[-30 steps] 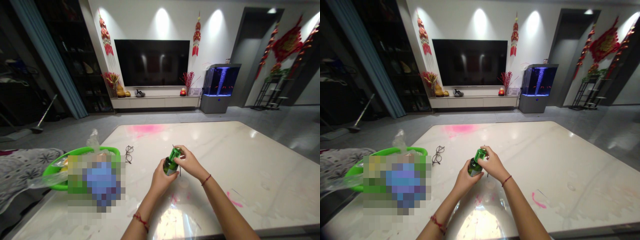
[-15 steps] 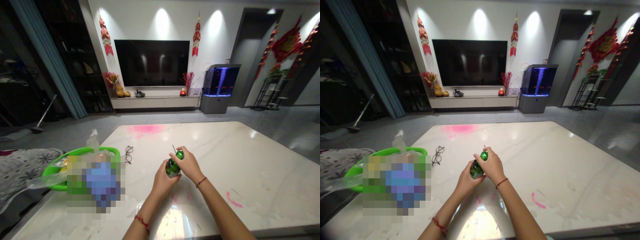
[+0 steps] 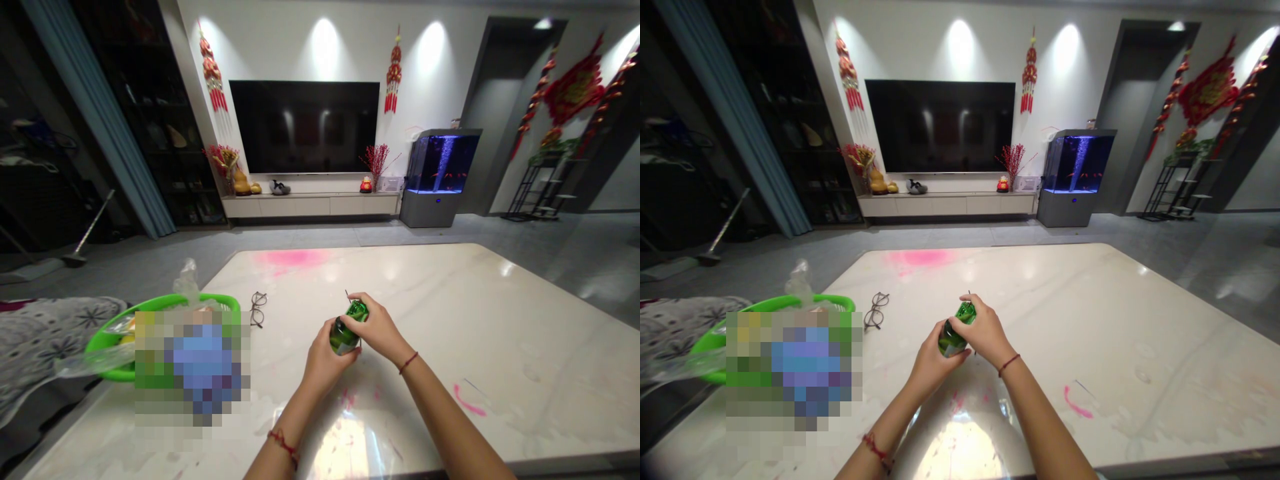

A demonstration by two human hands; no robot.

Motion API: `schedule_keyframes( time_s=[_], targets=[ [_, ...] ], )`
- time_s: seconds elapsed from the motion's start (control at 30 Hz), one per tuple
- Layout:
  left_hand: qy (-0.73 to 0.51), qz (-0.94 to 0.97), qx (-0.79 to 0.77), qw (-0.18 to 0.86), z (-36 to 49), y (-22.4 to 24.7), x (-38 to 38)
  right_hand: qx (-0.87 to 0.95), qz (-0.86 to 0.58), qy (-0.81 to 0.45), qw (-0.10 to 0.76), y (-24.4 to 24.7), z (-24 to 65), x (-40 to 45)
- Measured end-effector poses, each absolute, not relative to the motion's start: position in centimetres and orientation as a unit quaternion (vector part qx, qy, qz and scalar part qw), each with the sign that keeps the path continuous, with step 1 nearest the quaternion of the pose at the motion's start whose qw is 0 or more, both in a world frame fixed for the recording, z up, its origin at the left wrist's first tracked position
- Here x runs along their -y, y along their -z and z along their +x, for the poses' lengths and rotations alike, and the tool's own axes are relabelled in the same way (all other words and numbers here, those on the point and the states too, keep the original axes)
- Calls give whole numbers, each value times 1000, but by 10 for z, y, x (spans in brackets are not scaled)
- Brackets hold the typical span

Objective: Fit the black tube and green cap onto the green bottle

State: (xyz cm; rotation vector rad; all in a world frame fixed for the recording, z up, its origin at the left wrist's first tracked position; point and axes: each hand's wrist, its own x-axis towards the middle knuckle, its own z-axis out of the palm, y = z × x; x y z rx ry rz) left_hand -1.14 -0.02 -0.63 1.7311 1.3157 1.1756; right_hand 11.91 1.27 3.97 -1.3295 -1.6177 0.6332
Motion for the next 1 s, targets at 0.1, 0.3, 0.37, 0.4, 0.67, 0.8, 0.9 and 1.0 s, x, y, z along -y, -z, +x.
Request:
schedule_keyframes(
  time_s=[0.1, 0.3, 0.37, 0.4, 0.67, 0.8, 0.9, 1.0],
  targets=[
    [-454, 659, -501, 331, -11, 5, 1, 672, -519, -271, 453, -41, 120, -11],
    [-449, 665, -500, 327, -12, 5, 1, 688, -508, -268, 445, -43, 121, -10],
    [-451, 666, -500, 323, -13, 6, 0, 683, -514, -263, 448, -42, 121, -11],
    [-452, 665, -500, 321, -13, 6, 0, 679, -518, -259, 451, -41, 122, -12],
    [-450, 662, -505, 322, -15, 9, -4, 657, -593, -161, 437, -41, 125, -15],
    [-442, 667, -507, 320, -14, 9, -3, 668, -587, -165, 426, -45, 125, -12],
    [-443, 664, -511, 320, -15, 9, -3, 666, -581, -184, 430, -45, 124, -12],
    [-443, 664, -510, 321, -15, 9, -3, 668, -572, -201, 432, -44, 124, -12]
  ],
)
